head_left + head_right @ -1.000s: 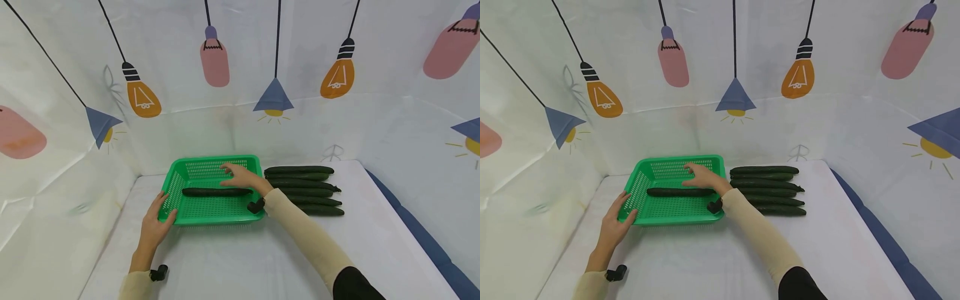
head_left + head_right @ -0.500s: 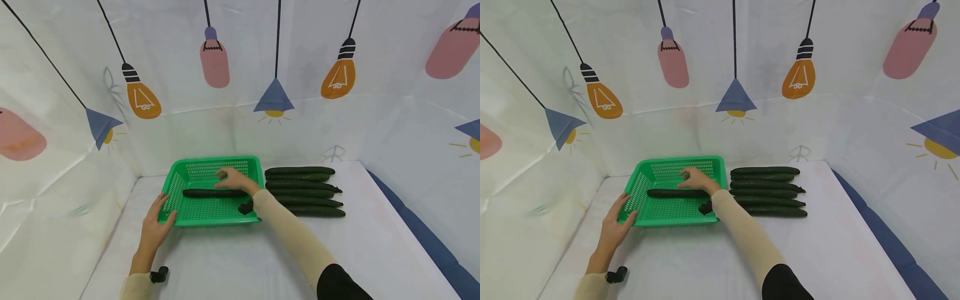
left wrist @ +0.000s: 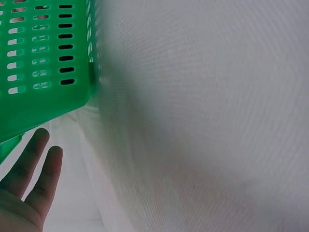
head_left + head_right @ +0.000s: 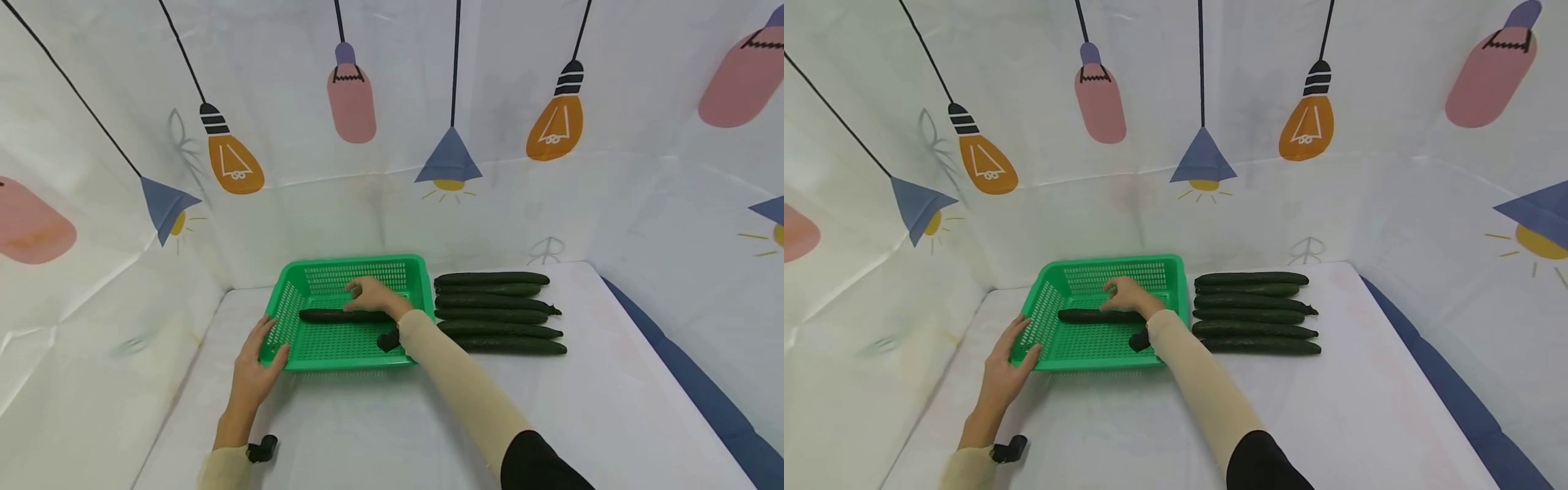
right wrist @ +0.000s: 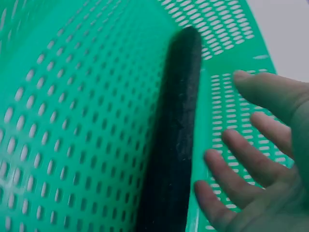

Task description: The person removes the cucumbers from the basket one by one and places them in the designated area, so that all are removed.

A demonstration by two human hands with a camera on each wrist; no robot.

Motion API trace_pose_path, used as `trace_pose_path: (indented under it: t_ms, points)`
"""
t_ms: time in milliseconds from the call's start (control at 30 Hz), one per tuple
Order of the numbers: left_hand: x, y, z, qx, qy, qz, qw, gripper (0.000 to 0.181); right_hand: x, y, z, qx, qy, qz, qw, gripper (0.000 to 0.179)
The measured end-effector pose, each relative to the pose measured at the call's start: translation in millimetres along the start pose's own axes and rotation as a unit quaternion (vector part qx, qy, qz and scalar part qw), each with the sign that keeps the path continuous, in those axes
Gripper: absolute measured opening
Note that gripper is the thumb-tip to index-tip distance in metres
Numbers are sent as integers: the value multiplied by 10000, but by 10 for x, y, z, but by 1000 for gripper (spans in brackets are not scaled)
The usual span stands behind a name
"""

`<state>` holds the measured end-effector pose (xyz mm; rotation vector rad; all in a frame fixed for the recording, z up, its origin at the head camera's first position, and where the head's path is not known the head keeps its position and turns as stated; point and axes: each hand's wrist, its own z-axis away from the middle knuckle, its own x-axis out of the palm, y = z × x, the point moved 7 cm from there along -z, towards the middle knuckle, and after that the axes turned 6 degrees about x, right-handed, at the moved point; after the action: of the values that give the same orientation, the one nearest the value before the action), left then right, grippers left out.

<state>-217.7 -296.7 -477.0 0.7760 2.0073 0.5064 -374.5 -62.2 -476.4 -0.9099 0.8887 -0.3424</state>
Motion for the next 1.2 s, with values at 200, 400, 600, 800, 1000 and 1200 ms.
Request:
trace_pose_path:
  t_ms: [200,400,600,800,1000,1200]
  points:
    - [11,-19,-8,-82,45,-31,10000,62,111,50,35,189,-295,1238,9917,51]
    - [-10,12,-7,-62,121,-2,9999,61,116,135,12,255,-187,1075,9937,46]
    - [-12,9,0,-39,149,-10,9999,61,152,171,-3,213,-116,1331,9908,42]
    - [9,1,6,-24,139,-20,9999,61,168,173,3,137,-100,1350,9907,35]
    - [4,16,-1,-84,121,-43,9999,60,170,142,8,-80,-89,1238,9922,36]
    - [-9,18,10,-154,90,-87,9998,60,155,73,40,-264,-149,1084,9936,36]
